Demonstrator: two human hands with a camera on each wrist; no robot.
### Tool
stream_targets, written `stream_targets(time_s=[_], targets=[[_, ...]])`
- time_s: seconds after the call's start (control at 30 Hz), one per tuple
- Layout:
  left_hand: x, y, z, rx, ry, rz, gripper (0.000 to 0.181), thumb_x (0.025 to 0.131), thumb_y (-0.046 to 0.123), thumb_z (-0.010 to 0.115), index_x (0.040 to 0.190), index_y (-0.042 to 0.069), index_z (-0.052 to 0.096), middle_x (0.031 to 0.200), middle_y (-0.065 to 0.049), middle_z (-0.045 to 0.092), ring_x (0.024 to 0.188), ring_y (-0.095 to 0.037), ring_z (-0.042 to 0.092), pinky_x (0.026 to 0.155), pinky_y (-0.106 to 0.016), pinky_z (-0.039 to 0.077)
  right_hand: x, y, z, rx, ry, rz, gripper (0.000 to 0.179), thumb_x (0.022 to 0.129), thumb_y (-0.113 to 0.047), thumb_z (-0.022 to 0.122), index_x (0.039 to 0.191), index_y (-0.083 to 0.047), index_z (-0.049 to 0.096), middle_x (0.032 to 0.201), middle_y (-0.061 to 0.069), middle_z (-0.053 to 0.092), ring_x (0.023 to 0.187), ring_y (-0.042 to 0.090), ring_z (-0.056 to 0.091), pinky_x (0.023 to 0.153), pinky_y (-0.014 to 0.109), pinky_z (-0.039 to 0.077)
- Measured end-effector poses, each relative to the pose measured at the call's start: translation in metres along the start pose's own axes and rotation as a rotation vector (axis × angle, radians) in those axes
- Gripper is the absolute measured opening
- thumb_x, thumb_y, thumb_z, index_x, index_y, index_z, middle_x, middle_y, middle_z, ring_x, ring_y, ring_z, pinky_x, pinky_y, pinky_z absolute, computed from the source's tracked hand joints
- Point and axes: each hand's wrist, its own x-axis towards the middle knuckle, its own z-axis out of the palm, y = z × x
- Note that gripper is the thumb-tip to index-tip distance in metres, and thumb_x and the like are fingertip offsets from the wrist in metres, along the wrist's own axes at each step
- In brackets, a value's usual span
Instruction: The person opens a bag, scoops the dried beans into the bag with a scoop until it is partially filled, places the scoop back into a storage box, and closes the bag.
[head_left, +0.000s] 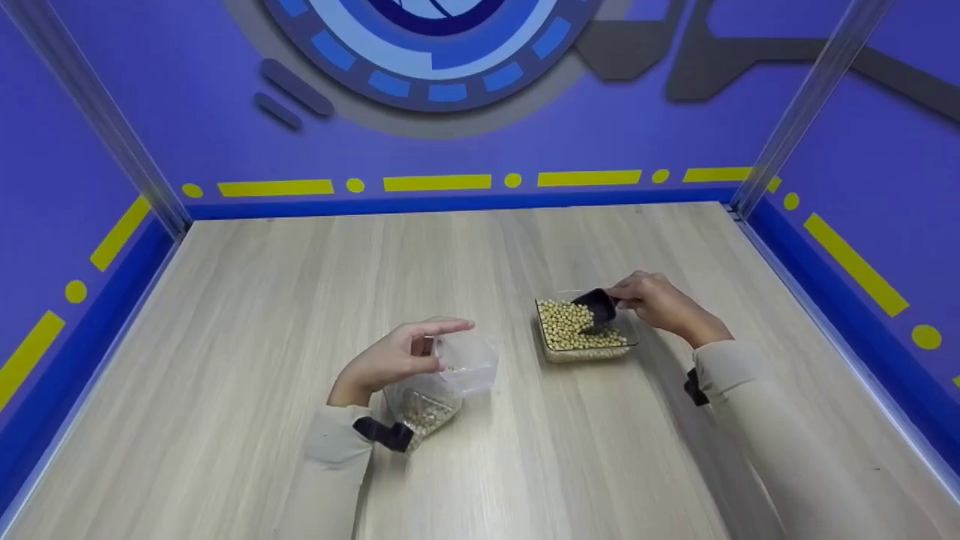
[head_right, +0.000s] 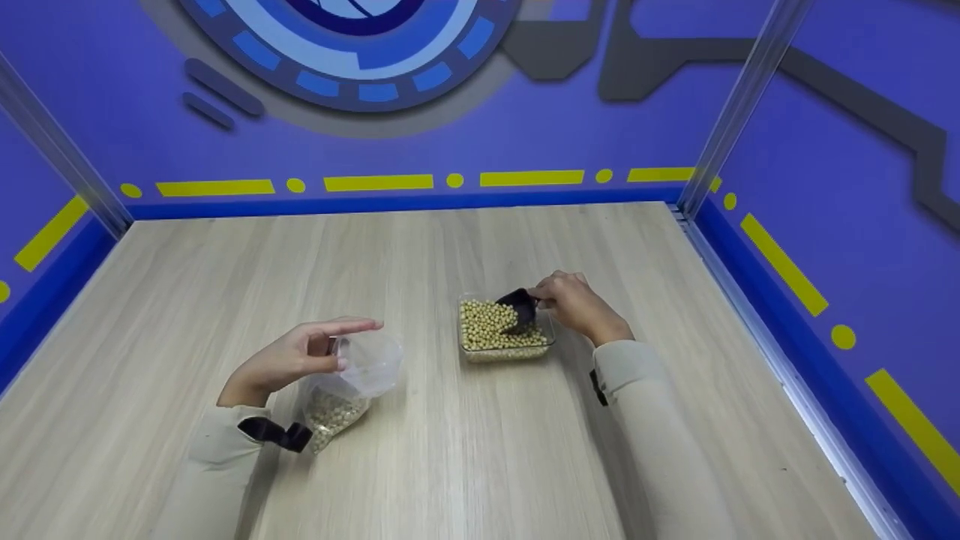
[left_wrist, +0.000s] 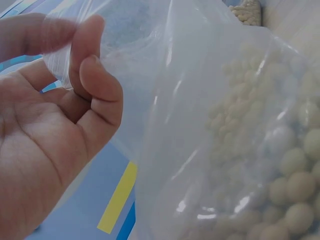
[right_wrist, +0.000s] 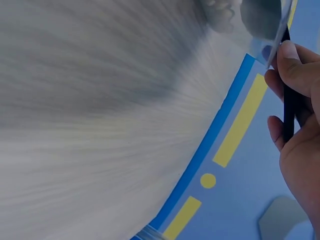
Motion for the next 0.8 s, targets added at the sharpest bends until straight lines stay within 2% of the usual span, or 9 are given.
stream_targets(time_s=[0.3, 0.67, 0.8], targets=[[0.0008, 0.0003, 0.0019, 0.021, 0.006, 0.008, 0.054, 0.087, -0.006, 0.057, 0.140, -0.007, 0.043, 0.149, -0.025, 0.037, 0.062, -0.002, 0.034, 0.064, -0.016, 0.043, -0.0005, 0.0025, 0.0077, 0.012, 0.091, -0.105, 0.030, 0.078, 0.009, 0.069, 0.108, 0.005, 0.071, 0.097, 0.018, 0.071, 0.089, 0.033, 0.066, 0.074, 0.043, 0.055], [0.0016, -0.0029, 0.0028, -0.002, -0.001, 0.014, 0.055, 0.087, -0.008, 0.055, 0.140, -0.007, 0.042, 0.149, -0.026, 0.035, 0.057, -0.001, 0.032, 0.062, -0.015, 0.041, -0.0036, 0.0005, 0.0080, 0.072, 0.043, -0.046, 0.033, 0.081, 0.009, 0.067, 0.114, 0.006, 0.068, 0.103, 0.018, 0.070, 0.096, 0.034, 0.064, 0.078, 0.043, 0.055], [0.0019, -0.0033, 0.0029, -0.021, 0.000, 0.003, 0.055, 0.087, -0.007, 0.055, 0.140, -0.008, 0.042, 0.149, -0.027, 0.035, 0.063, -0.001, 0.039, 0.065, -0.015, 0.045, -0.0032, -0.0031, 0.0081, 0.108, -0.005, 0.015, 0.033, 0.084, 0.007, 0.065, 0.117, 0.005, 0.067, 0.107, 0.019, 0.069, 0.099, 0.034, 0.064, 0.081, 0.043, 0.054]])
